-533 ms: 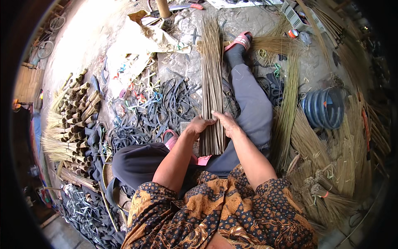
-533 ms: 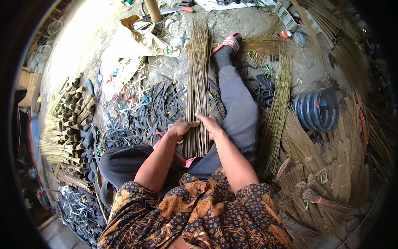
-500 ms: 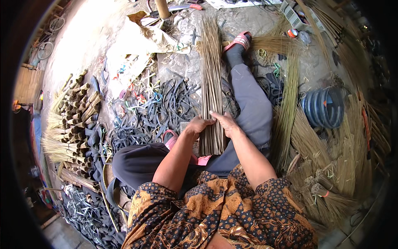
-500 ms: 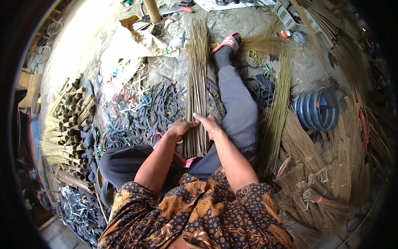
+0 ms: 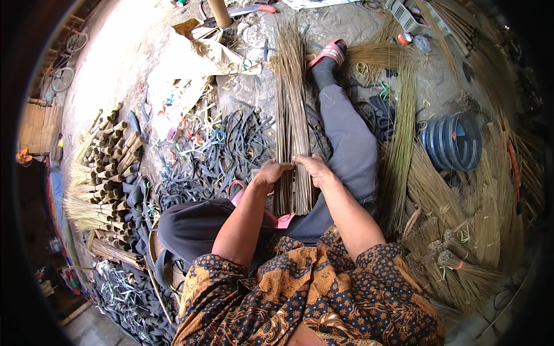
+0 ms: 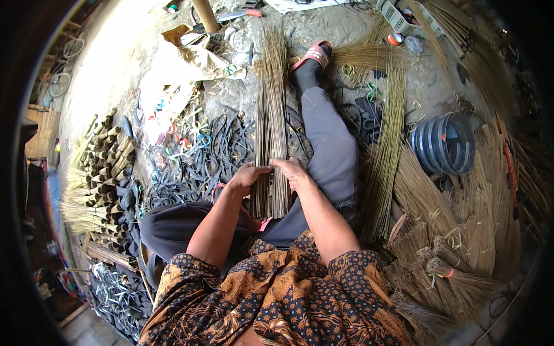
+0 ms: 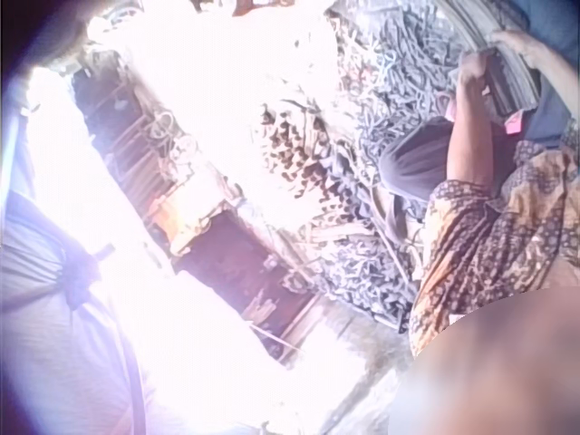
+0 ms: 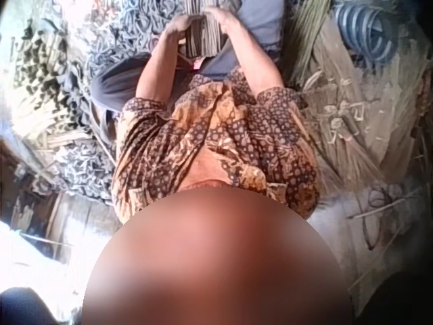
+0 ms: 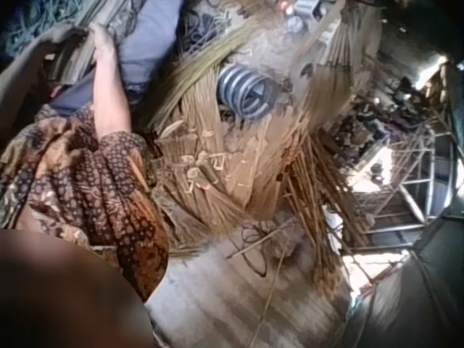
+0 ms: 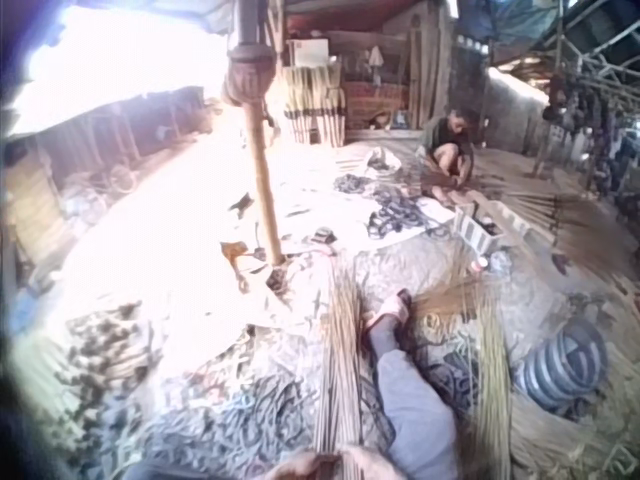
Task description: The person gathers bundles of dried broom sticks, aligns them, and ties them with rubber bands. The person repeatedly picks up sticks, aligns them, and secures them with a rubber band before placing the finished bundle aside.
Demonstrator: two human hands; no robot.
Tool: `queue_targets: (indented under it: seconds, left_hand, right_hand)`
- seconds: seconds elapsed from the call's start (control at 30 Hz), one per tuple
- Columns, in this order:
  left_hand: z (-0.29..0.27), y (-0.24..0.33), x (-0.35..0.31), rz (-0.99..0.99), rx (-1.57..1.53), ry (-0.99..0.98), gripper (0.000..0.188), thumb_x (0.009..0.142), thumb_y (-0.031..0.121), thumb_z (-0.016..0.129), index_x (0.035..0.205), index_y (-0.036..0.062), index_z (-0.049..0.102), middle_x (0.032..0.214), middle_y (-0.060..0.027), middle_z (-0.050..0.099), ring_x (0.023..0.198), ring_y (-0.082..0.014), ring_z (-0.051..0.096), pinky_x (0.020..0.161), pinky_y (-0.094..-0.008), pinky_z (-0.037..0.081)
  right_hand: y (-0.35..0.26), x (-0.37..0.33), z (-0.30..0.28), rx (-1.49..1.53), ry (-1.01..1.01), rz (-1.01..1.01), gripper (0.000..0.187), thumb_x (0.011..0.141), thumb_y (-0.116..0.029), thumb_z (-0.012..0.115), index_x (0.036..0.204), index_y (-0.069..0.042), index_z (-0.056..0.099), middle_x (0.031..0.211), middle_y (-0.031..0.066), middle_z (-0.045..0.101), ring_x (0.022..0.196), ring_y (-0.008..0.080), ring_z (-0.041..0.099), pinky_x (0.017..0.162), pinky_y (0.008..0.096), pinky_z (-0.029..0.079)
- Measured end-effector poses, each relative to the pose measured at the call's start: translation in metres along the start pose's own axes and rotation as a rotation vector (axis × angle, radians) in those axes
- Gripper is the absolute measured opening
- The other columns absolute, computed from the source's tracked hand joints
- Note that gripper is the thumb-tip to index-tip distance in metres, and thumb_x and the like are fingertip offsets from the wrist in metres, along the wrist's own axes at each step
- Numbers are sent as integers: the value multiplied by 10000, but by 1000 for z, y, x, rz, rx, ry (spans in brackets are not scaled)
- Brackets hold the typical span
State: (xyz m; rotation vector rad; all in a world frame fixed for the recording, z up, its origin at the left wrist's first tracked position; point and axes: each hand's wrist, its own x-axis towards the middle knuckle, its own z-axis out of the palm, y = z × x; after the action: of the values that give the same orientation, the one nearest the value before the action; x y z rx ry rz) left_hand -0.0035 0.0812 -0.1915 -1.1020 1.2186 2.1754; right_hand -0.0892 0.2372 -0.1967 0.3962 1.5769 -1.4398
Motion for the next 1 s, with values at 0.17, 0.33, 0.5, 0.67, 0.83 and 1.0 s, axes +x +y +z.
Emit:
queue_targets:
  seconds: [0.17,0.33,0.5,0.67,0.83,1.0]
  left_hand:
    - [3,3,-6,13,53,-12,176,934,86,714,1073,-22,710,884,-126,741,715,-230,739,675,-397,641]
    - [2,4,-5,-18,24,14,142,939,116,713,1005,-10,723,786,-90,702,627,-197,681,576,-354,580]
    - [2,2,-2,45,127,27,130,950,151,729,917,27,710,704,-33,626,537,-126,558,490,-305,475]
    - [6,-2,-3,51,18,16,163,960,169,718,853,76,638,671,12,553,550,-111,532,490,-309,455]
    - [8,-4,-4,104,40,33,235,973,174,698,797,107,557,645,20,508,513,-116,495,459,-306,414]
    - [5,6,-9,142,22,57,207,970,200,730,882,119,561,635,39,476,500,-108,461,460,-302,414]
  right_hand:
    - [5,9,-2,63,-104,16,467,839,-275,786,1146,65,696,1040,205,730,878,274,720,743,465,587]
    - [12,17,-5,40,-98,7,445,874,-293,779,1118,71,702,1010,202,722,839,274,714,703,460,587]
    - [10,13,-3,78,-164,-35,247,947,-238,723,999,3,723,785,72,661,619,174,630,559,360,536]
    - [-14,-9,2,121,-175,15,169,954,-188,718,859,-55,675,659,-14,578,512,99,529,479,307,473]
    - [-61,-55,-6,73,-164,-205,194,950,-171,697,800,-71,625,629,-12,557,497,83,522,460,278,462]
    - [-124,-111,-81,-77,-11,-682,247,953,-287,750,937,-53,675,602,-16,589,472,61,551,441,242,504]
